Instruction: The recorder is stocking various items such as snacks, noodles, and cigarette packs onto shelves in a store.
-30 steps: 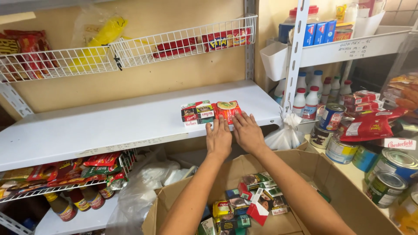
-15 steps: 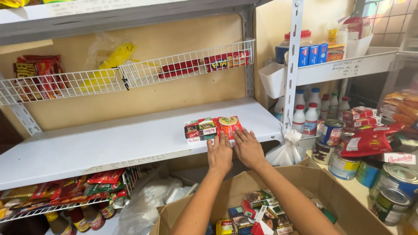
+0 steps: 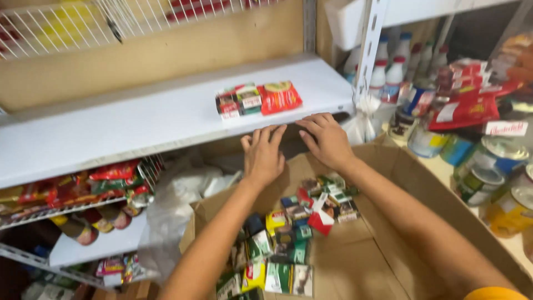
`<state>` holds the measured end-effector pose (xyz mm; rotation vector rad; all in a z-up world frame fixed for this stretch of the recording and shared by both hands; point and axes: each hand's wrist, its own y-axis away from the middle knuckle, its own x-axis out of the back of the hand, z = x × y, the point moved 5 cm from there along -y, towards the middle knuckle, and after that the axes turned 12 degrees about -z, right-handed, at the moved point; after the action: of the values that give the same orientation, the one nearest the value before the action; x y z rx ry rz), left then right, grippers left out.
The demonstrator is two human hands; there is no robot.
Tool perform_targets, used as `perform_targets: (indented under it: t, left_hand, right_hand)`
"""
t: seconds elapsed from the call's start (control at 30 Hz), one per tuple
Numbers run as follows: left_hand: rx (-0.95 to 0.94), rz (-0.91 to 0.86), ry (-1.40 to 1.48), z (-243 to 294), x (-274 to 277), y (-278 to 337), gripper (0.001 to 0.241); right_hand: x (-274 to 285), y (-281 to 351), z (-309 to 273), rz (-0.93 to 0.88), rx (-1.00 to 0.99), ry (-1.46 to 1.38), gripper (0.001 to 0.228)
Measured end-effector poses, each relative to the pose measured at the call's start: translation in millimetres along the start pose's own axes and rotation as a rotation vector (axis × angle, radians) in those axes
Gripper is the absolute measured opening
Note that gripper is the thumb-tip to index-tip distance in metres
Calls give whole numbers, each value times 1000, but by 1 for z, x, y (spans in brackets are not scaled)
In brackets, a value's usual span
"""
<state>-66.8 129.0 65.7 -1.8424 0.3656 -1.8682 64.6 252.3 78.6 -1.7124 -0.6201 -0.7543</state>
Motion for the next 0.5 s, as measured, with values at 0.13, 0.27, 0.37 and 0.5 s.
perform_targets:
  t: [0.13,0.27,0.37,0.5]
  left_hand:
    - [16,-185,88,-1,-18,36,55]
    - [126,-667,119,6,-53,69,35]
    - [212,-983,90,14,-74,90,35]
    - [298,-1140,23,8,-104,106,47]
  right_hand:
    - [-26,34,3,-294,-5,-15,22]
    - [-66,64,-5,-668,-42,37,26]
    - [-83,82,-23,-715,96,49,34]
    - [-106,96,-43,-621,204,32,44]
